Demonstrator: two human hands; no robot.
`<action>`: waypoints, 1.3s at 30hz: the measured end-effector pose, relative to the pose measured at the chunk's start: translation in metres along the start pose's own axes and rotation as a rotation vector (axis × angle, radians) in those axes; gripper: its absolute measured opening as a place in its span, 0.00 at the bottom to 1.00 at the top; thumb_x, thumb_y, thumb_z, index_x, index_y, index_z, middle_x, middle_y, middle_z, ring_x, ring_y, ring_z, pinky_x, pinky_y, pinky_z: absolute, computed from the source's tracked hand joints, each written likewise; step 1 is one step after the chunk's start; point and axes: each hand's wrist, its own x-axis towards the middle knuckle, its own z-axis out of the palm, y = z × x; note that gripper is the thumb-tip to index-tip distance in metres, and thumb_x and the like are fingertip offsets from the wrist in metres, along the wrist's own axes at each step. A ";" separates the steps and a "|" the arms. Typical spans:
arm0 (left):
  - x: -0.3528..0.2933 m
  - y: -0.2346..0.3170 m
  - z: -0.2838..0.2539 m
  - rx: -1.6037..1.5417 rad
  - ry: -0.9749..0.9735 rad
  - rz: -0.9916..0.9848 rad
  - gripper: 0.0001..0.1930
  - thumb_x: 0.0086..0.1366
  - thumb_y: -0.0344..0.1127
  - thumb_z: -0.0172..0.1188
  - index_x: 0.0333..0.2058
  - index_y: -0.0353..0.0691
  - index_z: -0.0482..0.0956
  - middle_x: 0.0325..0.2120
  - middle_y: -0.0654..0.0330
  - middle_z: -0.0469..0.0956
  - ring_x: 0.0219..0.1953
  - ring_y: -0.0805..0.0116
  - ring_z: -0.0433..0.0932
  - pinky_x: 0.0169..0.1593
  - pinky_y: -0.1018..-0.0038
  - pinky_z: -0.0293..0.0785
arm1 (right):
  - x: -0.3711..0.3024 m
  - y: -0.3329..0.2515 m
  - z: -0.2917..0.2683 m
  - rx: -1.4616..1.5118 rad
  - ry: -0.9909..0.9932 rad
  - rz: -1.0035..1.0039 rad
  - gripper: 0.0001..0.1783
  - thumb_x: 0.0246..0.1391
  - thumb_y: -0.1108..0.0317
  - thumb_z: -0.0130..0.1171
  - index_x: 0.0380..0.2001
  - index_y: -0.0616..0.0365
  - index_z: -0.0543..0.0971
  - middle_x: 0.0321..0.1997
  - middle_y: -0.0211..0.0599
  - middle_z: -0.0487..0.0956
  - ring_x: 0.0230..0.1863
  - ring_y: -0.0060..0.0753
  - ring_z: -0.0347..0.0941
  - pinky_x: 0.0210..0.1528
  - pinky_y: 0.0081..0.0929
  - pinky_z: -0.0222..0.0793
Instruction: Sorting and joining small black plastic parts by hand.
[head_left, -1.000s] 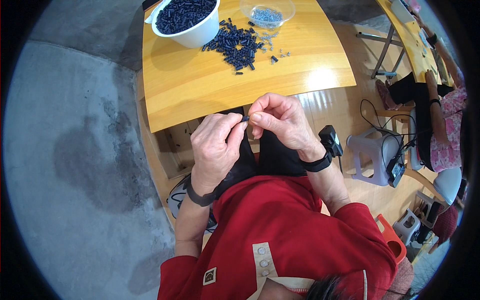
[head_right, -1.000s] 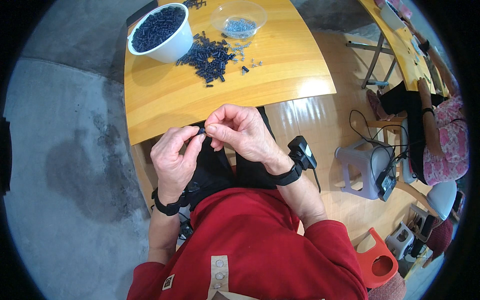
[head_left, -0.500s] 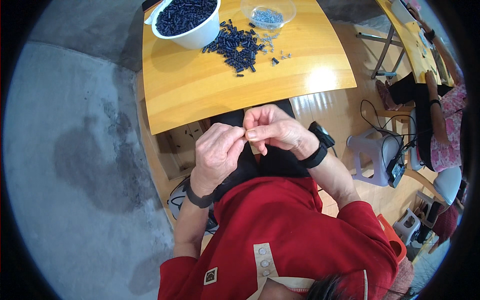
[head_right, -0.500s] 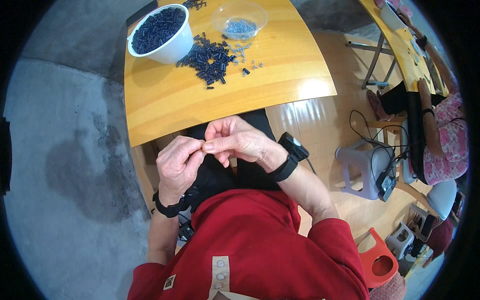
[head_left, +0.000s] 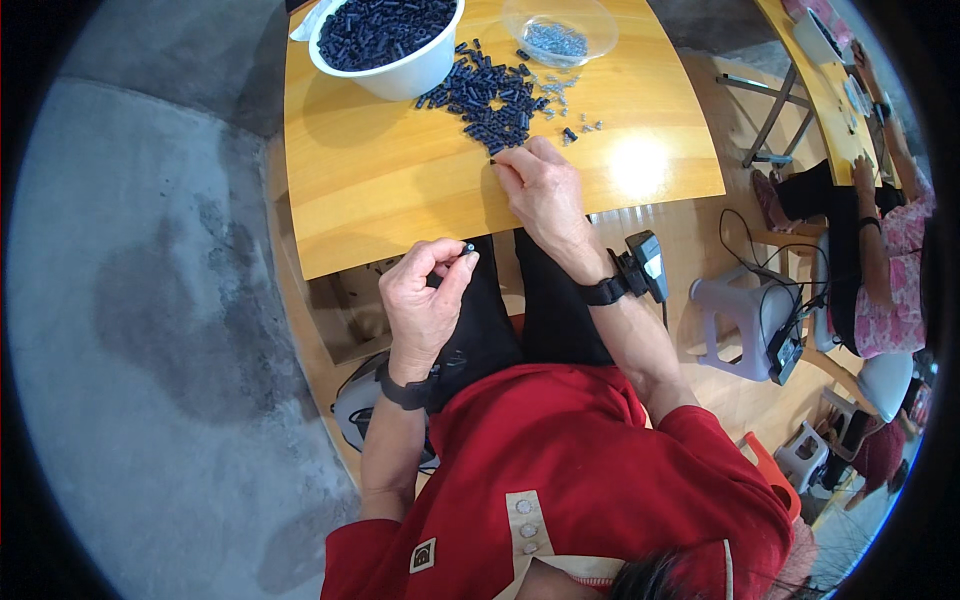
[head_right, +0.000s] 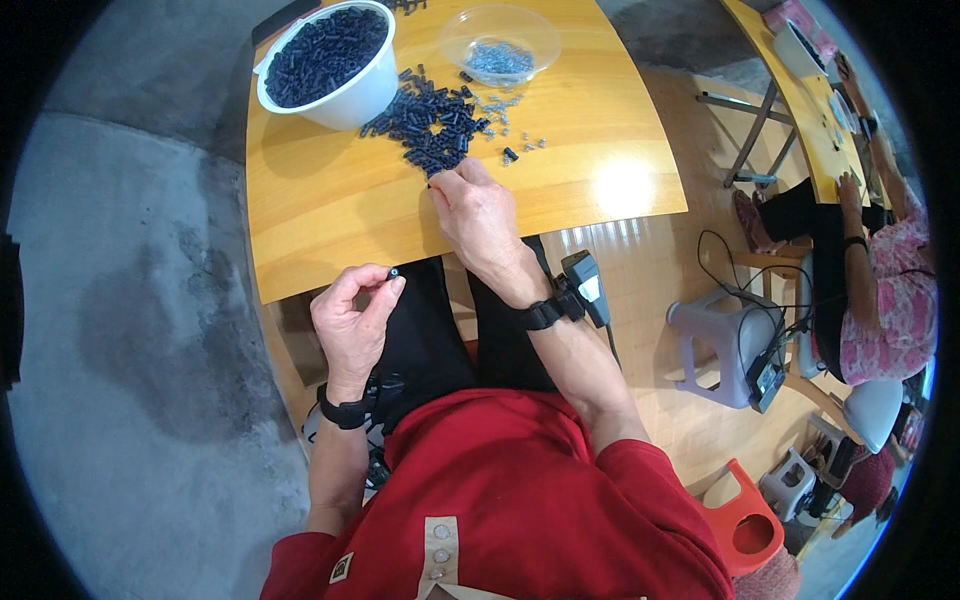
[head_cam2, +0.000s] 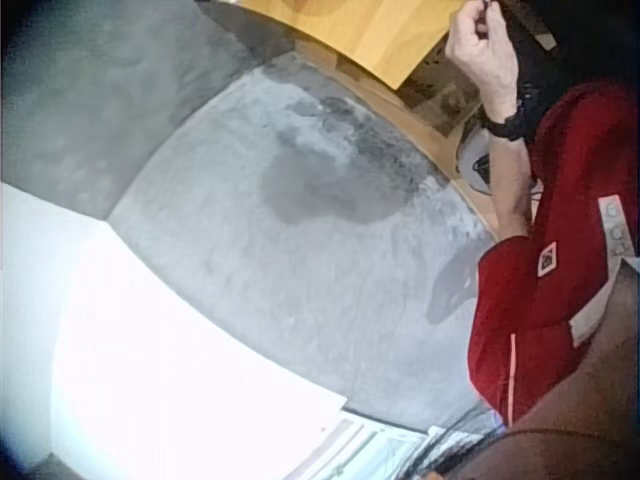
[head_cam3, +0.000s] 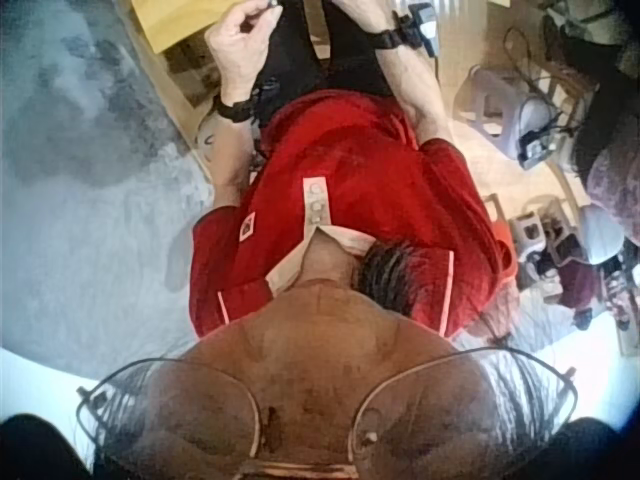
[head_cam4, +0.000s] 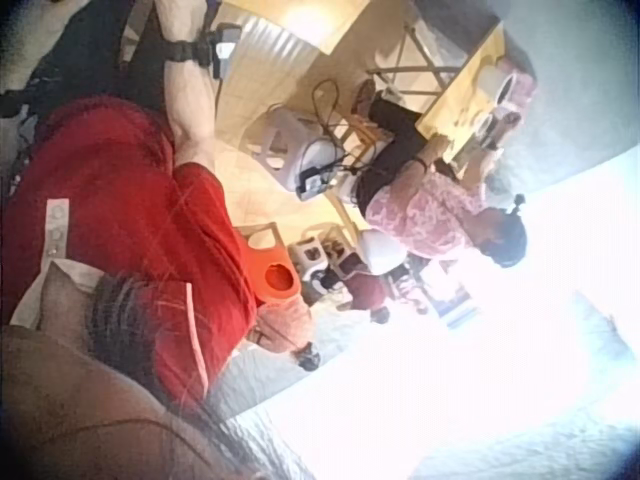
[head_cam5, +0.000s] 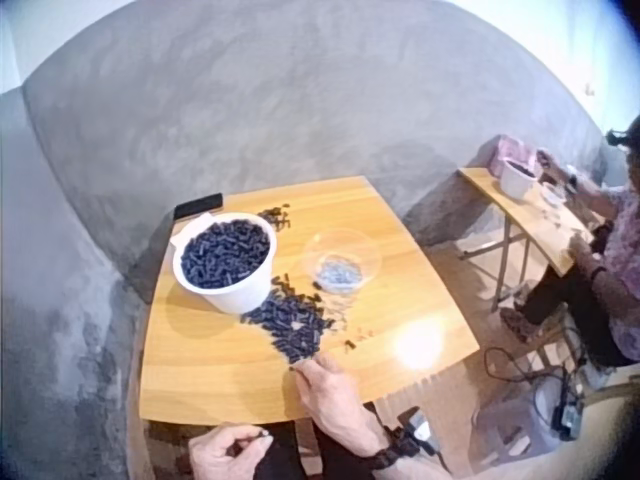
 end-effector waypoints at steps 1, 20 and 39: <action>0.001 0.001 0.000 0.011 -0.006 0.001 0.06 0.55 0.23 0.68 0.32 0.33 0.82 0.25 0.60 0.81 0.24 0.77 0.75 0.31 0.80 0.73 | 0.001 0.002 0.004 -0.068 -0.003 -0.021 0.04 0.52 0.72 0.62 0.32 0.56 0.82 0.29 0.43 0.76 0.31 0.47 0.76 0.33 0.38 0.73; -0.004 0.034 0.001 0.016 -0.082 0.051 0.05 0.56 0.23 0.68 0.32 0.32 0.82 0.26 0.63 0.80 0.28 0.78 0.76 0.35 0.80 0.72 | -0.041 -0.030 -0.069 1.212 -0.355 0.644 0.10 0.61 0.74 0.58 0.44 0.64 0.80 0.34 0.36 0.82 0.31 0.24 0.78 0.36 0.23 0.80; 0.000 0.071 -0.003 0.207 -0.200 0.325 0.08 0.54 0.21 0.68 0.34 0.33 0.82 0.26 0.58 0.81 0.25 0.72 0.77 0.31 0.78 0.72 | -0.058 -0.028 -0.075 1.562 -0.338 0.377 0.09 0.53 0.78 0.65 0.38 0.65 0.82 0.33 0.43 0.83 0.30 0.30 0.81 0.34 0.27 0.82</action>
